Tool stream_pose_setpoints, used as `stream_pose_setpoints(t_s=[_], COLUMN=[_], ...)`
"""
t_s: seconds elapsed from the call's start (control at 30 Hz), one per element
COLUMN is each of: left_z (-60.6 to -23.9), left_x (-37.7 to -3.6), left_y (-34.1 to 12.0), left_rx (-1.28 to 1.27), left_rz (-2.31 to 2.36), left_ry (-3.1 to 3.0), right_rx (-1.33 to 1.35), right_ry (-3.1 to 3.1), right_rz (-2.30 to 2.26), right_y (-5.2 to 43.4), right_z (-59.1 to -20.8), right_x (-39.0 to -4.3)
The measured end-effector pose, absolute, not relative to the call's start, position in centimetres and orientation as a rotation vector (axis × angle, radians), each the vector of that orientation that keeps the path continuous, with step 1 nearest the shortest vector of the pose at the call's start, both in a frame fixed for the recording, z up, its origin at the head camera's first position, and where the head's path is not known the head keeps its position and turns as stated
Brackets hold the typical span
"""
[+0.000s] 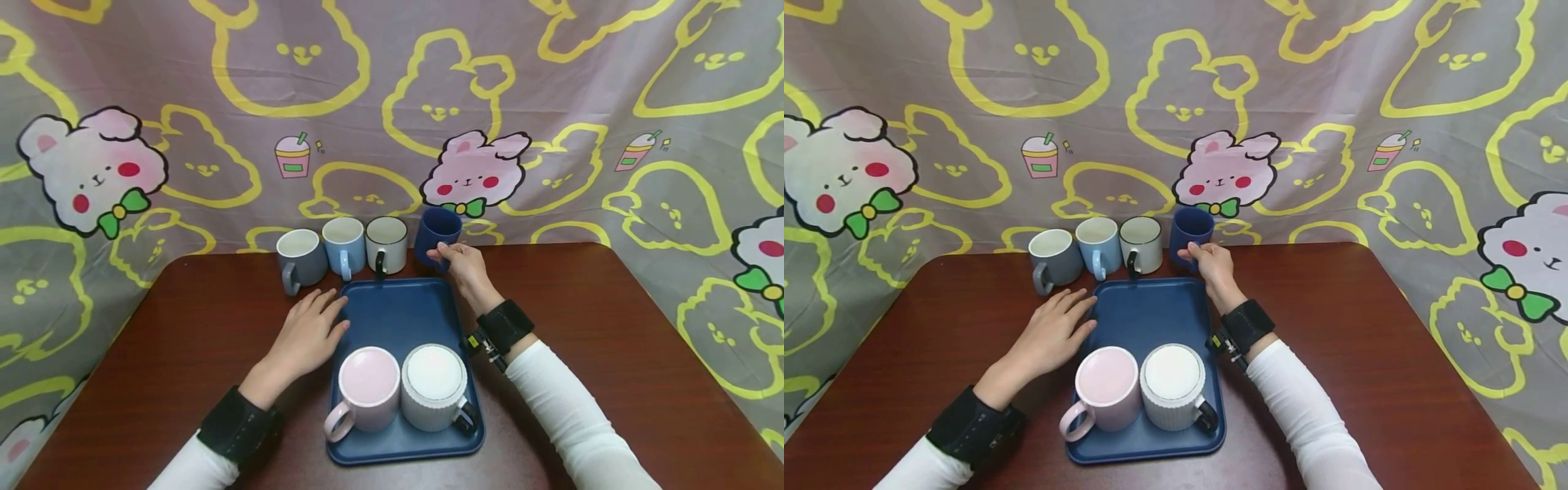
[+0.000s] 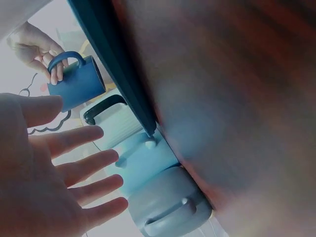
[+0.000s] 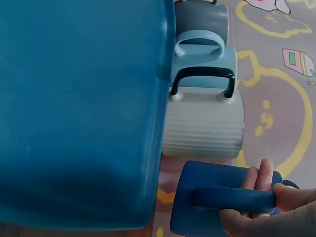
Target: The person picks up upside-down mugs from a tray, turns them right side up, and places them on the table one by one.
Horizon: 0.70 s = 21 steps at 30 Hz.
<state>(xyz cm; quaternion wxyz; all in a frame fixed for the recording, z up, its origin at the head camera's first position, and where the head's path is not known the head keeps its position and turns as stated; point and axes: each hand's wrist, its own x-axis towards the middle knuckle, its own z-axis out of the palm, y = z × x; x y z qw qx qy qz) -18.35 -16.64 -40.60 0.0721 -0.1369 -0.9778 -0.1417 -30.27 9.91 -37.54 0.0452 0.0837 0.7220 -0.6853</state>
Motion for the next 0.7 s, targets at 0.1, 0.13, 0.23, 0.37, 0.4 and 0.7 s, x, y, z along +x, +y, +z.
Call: stream_pose_setpoints(t_s=[0.1, 0.13, 0.23, 0.37, 0.4, 0.7], left_z=[-40.7, -40.7, -40.7, -40.8, -40.8, -40.8], left_x=[-18.3, -18.3, -18.2, -18.2, -18.1, -17.6], left_y=[-16.8, -16.9, -17.0, -17.3, -17.3, -18.1], left_rx=[-0.408, -0.409, -0.412, -0.408, -0.406, -0.356], left_rz=[-0.423, -0.419, -0.42, -0.418, -0.418, -0.401], left_ry=[-2.937, -2.938, -2.936, -2.931, -2.93, -2.946], right_rx=[0.282, 0.288, 0.293, 0.304, 0.306, 0.287], right_ry=[2.203, 2.198, 2.194, 2.183, 2.183, 2.198], right_rz=[-2.076, -2.075, -2.066, -2.063, -2.06, -2.053], right_y=[9.7, 9.7, 9.6, 9.5, 9.5, 9.0], right_z=[-37.8, -37.9, -38.1, -38.3, -38.4, -38.8], right_x=[-30.6, -30.6, -30.8, -30.8, -30.9, -31.4])
